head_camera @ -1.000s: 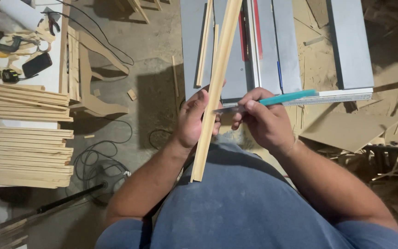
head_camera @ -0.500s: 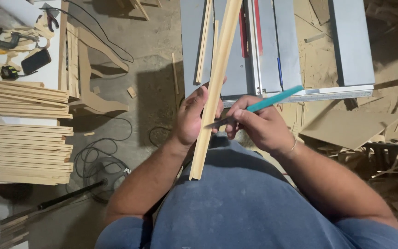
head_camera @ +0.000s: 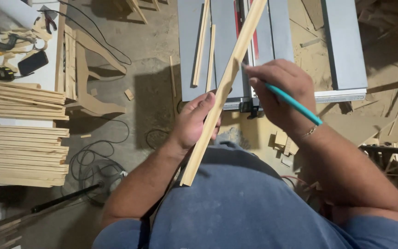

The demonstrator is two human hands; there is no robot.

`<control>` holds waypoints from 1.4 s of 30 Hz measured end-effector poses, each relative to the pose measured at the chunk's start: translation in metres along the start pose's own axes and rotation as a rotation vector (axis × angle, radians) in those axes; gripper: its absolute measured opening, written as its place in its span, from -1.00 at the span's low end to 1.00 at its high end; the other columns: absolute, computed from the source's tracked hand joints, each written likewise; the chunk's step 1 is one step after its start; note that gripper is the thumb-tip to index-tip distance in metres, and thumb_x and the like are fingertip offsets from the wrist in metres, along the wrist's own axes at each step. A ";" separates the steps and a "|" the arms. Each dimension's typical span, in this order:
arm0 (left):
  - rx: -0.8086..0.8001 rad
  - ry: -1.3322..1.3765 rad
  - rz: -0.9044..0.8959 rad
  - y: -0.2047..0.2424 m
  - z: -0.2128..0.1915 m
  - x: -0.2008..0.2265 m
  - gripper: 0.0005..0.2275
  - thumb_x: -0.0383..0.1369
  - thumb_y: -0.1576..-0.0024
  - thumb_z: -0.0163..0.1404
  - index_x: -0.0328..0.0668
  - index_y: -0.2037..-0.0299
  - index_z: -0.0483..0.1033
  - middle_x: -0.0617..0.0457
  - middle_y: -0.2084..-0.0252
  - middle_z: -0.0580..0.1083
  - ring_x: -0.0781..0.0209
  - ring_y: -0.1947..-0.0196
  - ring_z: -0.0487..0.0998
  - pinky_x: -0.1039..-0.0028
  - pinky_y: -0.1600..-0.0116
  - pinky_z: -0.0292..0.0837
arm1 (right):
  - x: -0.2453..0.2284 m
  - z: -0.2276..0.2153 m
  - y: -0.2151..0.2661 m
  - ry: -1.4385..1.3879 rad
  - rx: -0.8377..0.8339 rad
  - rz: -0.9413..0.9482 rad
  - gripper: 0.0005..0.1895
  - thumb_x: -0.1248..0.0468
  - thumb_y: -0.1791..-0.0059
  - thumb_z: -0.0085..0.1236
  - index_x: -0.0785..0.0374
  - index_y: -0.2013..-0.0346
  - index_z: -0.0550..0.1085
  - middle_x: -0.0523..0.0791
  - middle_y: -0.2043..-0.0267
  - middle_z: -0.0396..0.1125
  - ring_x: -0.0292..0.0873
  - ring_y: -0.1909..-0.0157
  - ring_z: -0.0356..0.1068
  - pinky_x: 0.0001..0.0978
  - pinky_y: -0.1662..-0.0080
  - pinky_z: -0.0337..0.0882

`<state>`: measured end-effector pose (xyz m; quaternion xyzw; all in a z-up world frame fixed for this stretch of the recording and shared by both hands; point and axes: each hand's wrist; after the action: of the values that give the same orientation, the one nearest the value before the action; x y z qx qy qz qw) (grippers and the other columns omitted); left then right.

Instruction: Inspecting, marking with a pen, and sorting thin wooden strips in a workshop.

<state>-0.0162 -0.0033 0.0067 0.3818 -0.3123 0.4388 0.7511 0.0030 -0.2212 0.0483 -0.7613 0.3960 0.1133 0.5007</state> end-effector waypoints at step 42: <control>-0.076 -0.079 -0.176 -0.010 0.010 0.007 -0.70 -0.14 -0.29 0.00 -0.29 0.18 0.52 -0.22 0.65 0.34 0.01 0.81 0.42 0.43 0.65 0.42 | 0.010 -0.005 0.045 0.057 -0.003 0.054 -0.85 0.32 -0.07 0.22 0.20 0.09 0.65 0.05 0.17 0.48 0.16 0.22 0.49 -0.07 0.13 0.48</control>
<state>-0.0053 -0.0121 0.0142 0.3959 -0.3234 0.3437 0.7878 -0.0237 -0.2387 0.0143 -0.7542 0.4301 0.1057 0.4848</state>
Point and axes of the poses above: each hand's wrist, its own y-axis away from the middle knuckle, its own z-axis out of the palm, x = y × z
